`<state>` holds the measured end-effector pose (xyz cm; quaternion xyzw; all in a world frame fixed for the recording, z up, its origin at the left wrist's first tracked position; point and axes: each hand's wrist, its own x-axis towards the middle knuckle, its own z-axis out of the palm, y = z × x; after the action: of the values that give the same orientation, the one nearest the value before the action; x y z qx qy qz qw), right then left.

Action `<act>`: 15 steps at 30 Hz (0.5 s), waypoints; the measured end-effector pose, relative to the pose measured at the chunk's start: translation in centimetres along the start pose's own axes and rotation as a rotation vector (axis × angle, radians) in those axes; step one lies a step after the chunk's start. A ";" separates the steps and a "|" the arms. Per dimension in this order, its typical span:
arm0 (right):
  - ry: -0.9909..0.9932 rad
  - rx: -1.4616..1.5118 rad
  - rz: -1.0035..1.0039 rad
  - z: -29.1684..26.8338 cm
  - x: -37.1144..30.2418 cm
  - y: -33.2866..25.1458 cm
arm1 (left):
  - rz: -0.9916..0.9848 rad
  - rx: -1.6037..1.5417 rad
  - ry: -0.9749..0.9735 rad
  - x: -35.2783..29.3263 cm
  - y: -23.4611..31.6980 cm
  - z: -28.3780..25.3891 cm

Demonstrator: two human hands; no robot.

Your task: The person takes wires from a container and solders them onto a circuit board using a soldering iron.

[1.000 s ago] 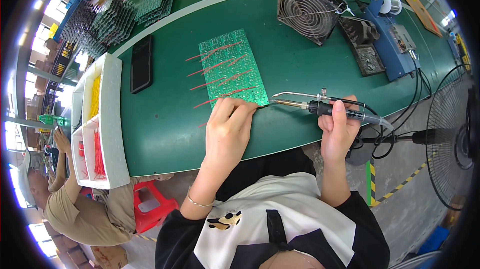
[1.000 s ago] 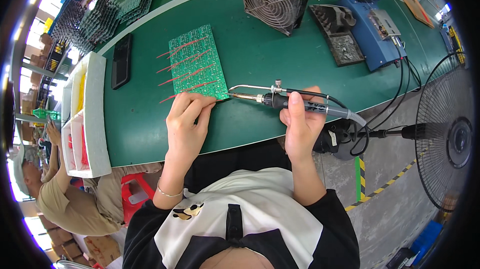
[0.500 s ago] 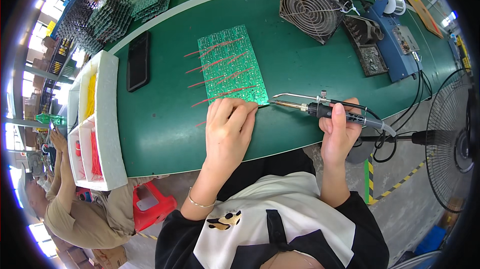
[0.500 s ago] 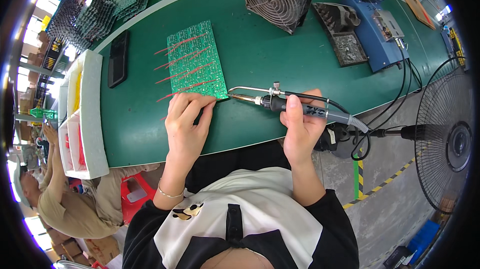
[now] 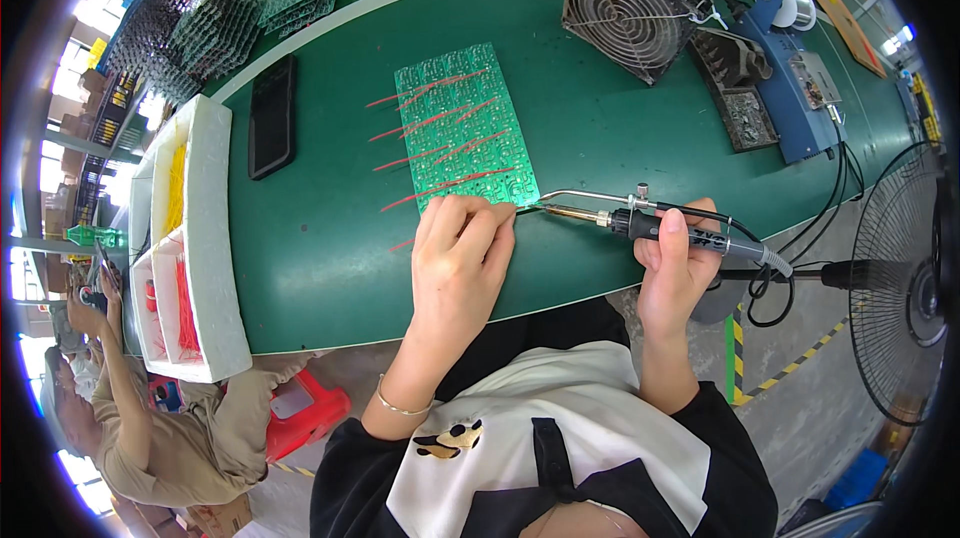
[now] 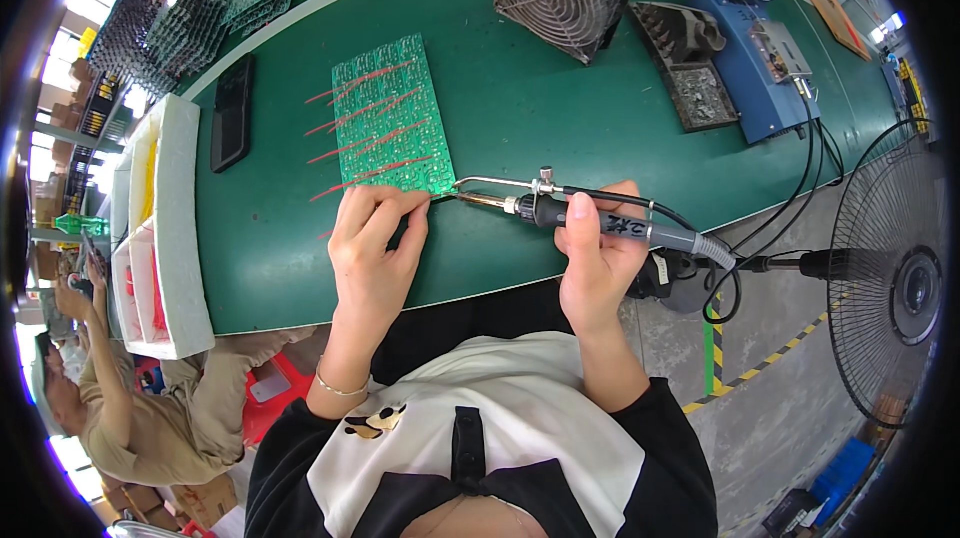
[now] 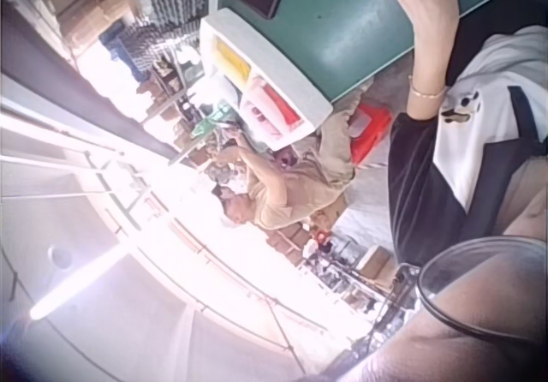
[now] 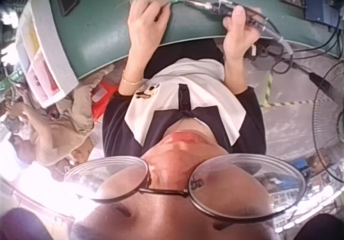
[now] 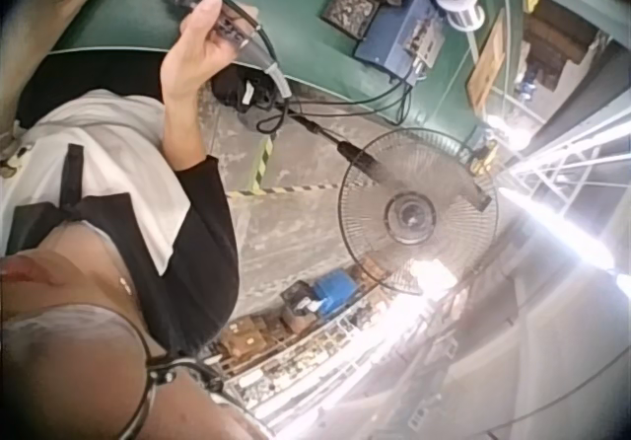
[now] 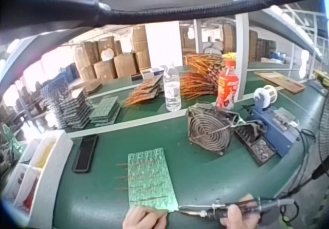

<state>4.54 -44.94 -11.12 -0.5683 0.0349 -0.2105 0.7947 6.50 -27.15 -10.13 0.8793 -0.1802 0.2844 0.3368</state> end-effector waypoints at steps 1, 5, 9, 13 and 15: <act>0.005 -0.005 -0.004 0.0 0.0 0.1 | 0.004 -0.002 -0.001 0.0 0.0 0.0; 0.015 -0.021 -0.014 0.1 0.0 0.0 | -0.004 -0.009 0.004 -0.1 -0.1 0.0; -0.003 -0.011 -0.019 -0.1 -0.1 0.1 | 0.012 -0.011 0.015 0.0 -0.1 0.0; -0.009 -0.015 -0.016 -0.1 -0.2 0.1 | 0.004 -0.011 0.008 -0.1 -0.1 0.1; -0.004 -0.016 -0.013 0.0 -0.1 0.1 | -0.001 -0.013 0.007 0.0 -0.2 0.2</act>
<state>4.42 -44.90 -11.25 -0.5752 0.0313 -0.2140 0.7889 6.66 -27.11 -10.34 0.8763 -0.1803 0.2858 0.3433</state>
